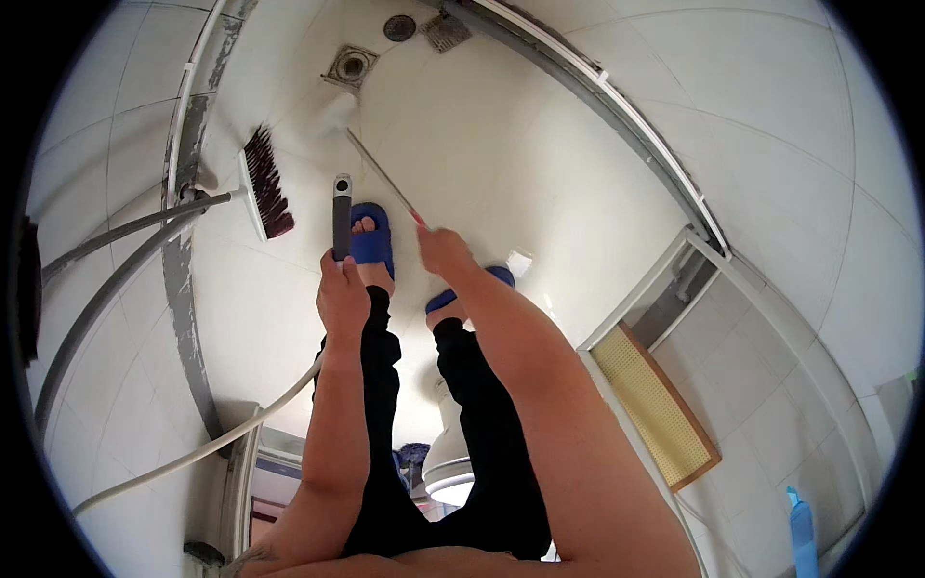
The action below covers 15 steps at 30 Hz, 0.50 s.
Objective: The person sprays water on the tiled floor using a sprayer and scrubs the surface with a brush.
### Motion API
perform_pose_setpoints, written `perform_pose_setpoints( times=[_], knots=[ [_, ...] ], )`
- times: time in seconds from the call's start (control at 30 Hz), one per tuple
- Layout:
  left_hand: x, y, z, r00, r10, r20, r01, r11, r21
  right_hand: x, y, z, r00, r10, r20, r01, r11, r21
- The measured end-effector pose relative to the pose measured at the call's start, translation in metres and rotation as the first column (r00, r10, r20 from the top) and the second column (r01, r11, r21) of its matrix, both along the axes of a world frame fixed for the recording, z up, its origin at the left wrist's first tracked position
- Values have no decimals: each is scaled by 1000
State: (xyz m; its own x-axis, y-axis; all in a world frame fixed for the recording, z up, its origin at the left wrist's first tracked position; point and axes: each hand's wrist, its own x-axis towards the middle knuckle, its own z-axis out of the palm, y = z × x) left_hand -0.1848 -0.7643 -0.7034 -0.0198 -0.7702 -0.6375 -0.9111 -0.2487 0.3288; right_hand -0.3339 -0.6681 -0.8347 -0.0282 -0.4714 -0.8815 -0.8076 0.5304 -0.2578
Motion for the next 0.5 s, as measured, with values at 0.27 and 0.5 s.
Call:
perform_pose_setpoints(
  times=[0.27, 0.5],
  knots=[
    [23, -18, 12, 990, 139, -36, -140, 990, -11, -26, 82, 23, 989, 120, -88, -121, 993, -10],
    [49, -21, 1, 984, 173, -42, -173, 985, 1, 19, -113, 41, 826, -564, -6, 535, 781, 321]
  ],
)
